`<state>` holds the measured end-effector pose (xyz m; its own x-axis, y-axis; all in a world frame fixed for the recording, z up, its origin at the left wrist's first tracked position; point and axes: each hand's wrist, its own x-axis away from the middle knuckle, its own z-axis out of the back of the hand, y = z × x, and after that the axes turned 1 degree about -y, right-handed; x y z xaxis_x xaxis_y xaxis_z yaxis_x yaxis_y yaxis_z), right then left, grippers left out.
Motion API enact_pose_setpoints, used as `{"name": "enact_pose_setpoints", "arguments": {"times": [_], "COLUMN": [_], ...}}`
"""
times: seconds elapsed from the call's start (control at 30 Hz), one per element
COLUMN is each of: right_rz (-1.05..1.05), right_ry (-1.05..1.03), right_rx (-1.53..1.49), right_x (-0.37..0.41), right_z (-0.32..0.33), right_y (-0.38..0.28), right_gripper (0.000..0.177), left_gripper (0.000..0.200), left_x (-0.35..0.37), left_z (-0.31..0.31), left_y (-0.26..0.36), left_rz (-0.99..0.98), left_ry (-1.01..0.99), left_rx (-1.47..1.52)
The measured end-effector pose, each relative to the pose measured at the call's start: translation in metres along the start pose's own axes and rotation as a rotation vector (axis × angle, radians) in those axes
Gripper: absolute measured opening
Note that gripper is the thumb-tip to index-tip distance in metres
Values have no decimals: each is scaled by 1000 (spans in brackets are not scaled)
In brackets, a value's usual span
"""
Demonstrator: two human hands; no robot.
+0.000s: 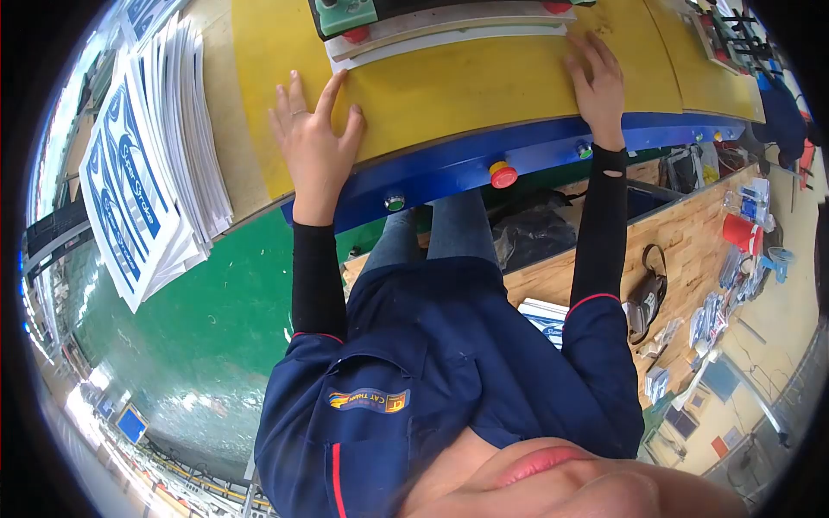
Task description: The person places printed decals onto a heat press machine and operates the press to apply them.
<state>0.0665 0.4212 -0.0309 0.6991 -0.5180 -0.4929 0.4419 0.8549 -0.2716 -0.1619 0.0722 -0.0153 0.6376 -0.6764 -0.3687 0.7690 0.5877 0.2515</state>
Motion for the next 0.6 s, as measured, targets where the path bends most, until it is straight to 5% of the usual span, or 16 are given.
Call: {"name": "enact_pose_setpoints", "arguments": {"times": [0.6], "right_rz": [20], "right_ry": [1], "right_rx": [-60], "right_x": [-2], "right_z": [-1], "right_y": [2], "right_gripper": [36], "left_gripper": [50], "left_x": [-1], "left_z": [2], "left_y": [0], "left_rz": [3], "left_ry": [-35], "left_rx": [-4]}}
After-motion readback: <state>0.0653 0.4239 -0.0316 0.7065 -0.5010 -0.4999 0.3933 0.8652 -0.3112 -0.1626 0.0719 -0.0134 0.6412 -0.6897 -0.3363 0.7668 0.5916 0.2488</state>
